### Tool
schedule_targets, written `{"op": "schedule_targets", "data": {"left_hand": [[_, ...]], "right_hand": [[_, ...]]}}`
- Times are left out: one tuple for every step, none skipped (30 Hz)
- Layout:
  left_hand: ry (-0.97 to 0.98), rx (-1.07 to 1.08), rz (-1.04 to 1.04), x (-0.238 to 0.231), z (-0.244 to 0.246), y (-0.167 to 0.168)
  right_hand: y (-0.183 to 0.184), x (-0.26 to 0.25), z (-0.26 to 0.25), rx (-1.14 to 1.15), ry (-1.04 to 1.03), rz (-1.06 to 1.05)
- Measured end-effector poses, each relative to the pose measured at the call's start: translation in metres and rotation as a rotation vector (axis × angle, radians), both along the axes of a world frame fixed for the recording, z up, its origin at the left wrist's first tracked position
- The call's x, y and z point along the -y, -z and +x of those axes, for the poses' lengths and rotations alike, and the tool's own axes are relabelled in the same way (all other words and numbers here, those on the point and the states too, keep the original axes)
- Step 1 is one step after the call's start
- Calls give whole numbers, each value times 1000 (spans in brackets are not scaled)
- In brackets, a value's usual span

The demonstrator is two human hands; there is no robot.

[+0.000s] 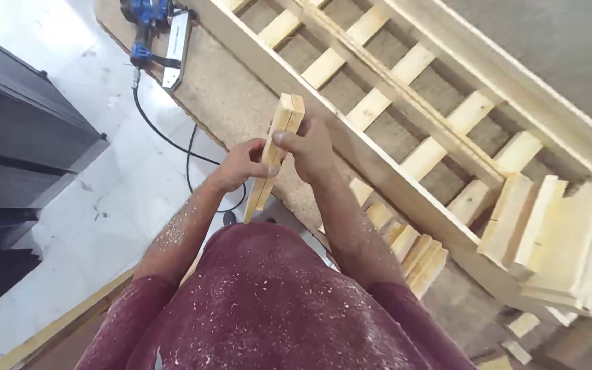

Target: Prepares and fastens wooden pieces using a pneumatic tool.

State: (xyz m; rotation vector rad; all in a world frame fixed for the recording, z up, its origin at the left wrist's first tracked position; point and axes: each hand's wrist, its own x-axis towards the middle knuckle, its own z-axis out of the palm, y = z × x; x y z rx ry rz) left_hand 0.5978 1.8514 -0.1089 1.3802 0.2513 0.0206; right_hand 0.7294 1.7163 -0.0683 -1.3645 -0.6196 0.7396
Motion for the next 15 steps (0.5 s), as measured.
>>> {"op": "schedule_targets", "data": {"left_hand": [[10,11,-11,1,-3,0],[23,32,-24,2,-4,0],[38,53,-37,2,-6,1],[49,74,-41,3,-6,1],[60,91,-41,3,-7,1],[71,104,-39,2,-7,0],[81,115,-36,3,-6,0],[84,125,-34,3,-6,-1],[85,136,-28,4,-6,-1],[89,146,-21,4,-6,-2],[91,156,-14,4,-7,-1],[94,167,-9,5,-8,-1],[94,175,-5,5,-8,-1],[91,180,0,6,-9,-2],[88,180,9,6,-10,-3]], "right_hand": [[-2,4,-4,11,0,-11],[-3,7,-6,15,0,-8],[-4,9,-8,13,1,2],[-6,11,-10,14,-2,17],[-7,13,-11,16,-8,38],[-8,14,-12,15,-13,55],[-10,16,-13,15,-20,61],[-12,19,-15,18,-26,54],[-13,21,-15,18,-31,52],[-13,22,-16,18,-36,54],[-14,24,-16,17,-42,58],[-14,25,-16,13,-48,58],[-14,26,-16,11,-55,54],[-15,27,-16,12,-62,50],[-15,28,-17,12,-67,49]]}}
